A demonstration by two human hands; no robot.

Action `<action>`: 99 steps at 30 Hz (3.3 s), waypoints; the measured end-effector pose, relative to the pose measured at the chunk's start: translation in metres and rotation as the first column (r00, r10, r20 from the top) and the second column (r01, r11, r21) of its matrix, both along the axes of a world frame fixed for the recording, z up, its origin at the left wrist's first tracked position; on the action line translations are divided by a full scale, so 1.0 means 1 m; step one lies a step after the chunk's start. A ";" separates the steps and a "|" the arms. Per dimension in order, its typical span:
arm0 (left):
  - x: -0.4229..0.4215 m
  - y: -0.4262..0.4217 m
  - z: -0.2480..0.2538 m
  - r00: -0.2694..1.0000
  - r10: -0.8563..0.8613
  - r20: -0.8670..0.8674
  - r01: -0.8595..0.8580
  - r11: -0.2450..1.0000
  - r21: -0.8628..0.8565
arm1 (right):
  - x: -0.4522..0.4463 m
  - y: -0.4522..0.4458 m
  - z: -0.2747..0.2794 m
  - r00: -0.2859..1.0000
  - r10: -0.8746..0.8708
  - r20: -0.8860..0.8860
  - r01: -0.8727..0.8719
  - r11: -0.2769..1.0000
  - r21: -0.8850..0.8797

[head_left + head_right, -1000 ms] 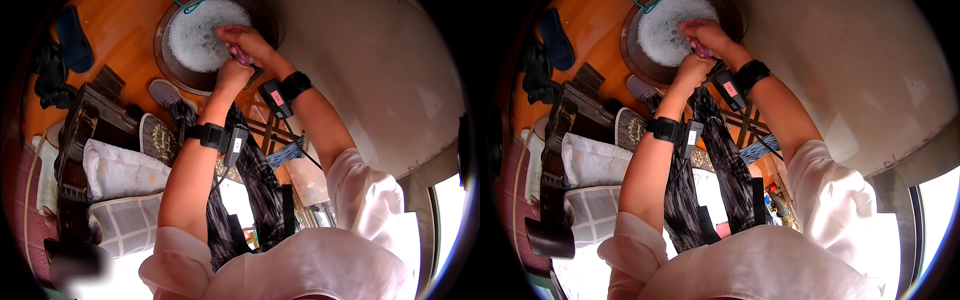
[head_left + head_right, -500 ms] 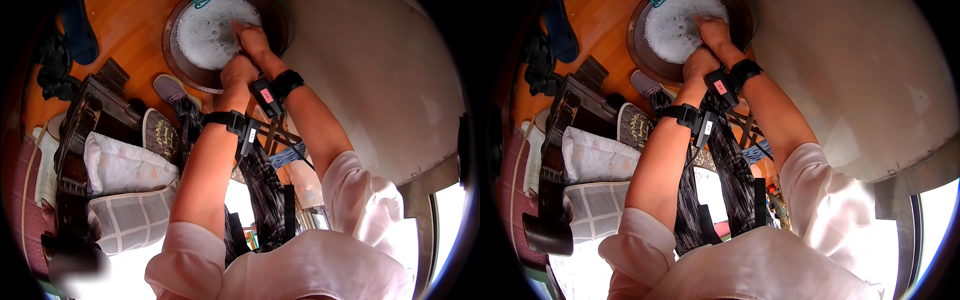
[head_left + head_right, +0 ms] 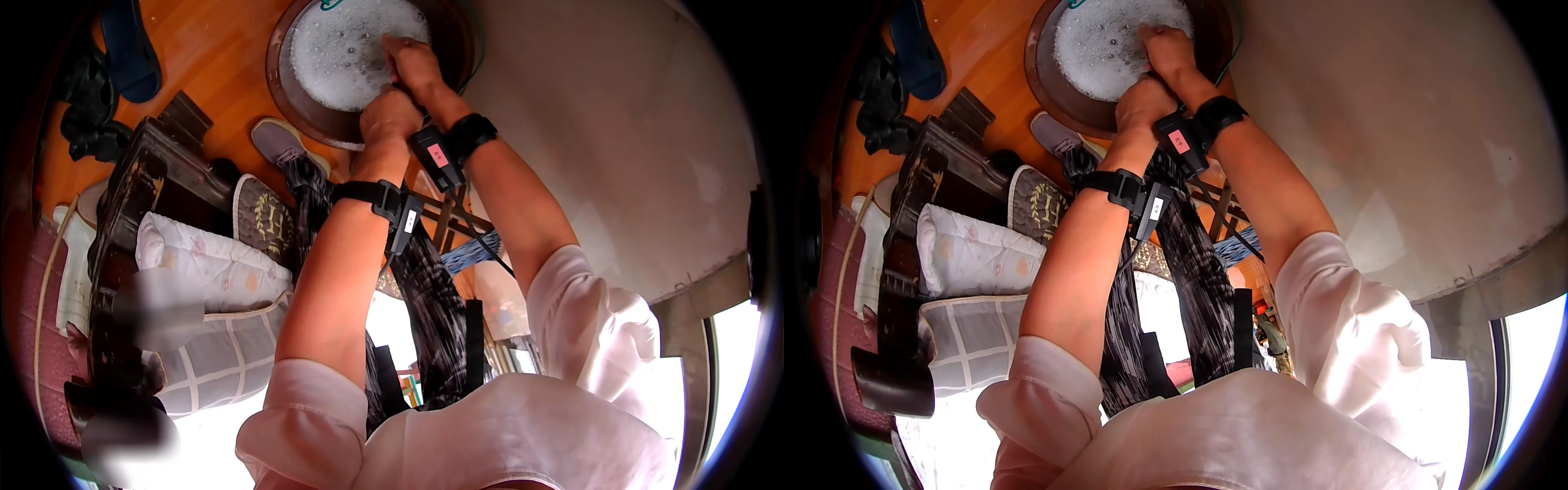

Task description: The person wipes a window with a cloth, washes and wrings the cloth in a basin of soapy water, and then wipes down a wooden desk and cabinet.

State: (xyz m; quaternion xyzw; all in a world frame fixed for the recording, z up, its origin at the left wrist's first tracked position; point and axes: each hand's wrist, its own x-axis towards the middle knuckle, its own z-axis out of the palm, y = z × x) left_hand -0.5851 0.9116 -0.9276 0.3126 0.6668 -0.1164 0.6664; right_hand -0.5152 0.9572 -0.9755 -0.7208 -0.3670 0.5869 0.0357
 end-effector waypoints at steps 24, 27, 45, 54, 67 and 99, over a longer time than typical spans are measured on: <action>-0.018 -0.035 0.256 -0.358 0.873 0.332 -0.879 -0.194 -0.436 | 0.004 -0.072 0.344 0.987 0.024 -0.161 0.073 0.818 0.570; -0.012 -0.037 0.292 -0.196 0.899 0.393 -0.939 -0.057 -0.339 | 0.015 -0.087 0.409 0.980 0.134 -0.148 -0.034 0.842 0.539; 0.016 -0.057 0.483 0.827 0.411 0.383 -0.561 0.565 0.605 | 0.060 -0.079 0.536 0.584 -0.500 -0.640 0.418 0.861 -0.290; 0.005 -0.036 0.586 0.201 0.462 0.864 -0.812 0.572 -0.117 | 0.062 -0.076 0.565 0.164 -0.515 -0.841 0.501 0.778 -0.379; -0.031 -0.028 0.570 0.768 0.299 0.566 -0.540 0.777 0.323 | 0.083 -0.047 0.638 0.290 -0.351 -0.890 0.652 0.753 -0.085; -0.094 -0.020 0.649 0.857 0.355 0.374 -0.475 0.264 0.839 | 0.058 -0.041 0.700 0.247 -0.220 -0.944 0.488 0.870 -0.075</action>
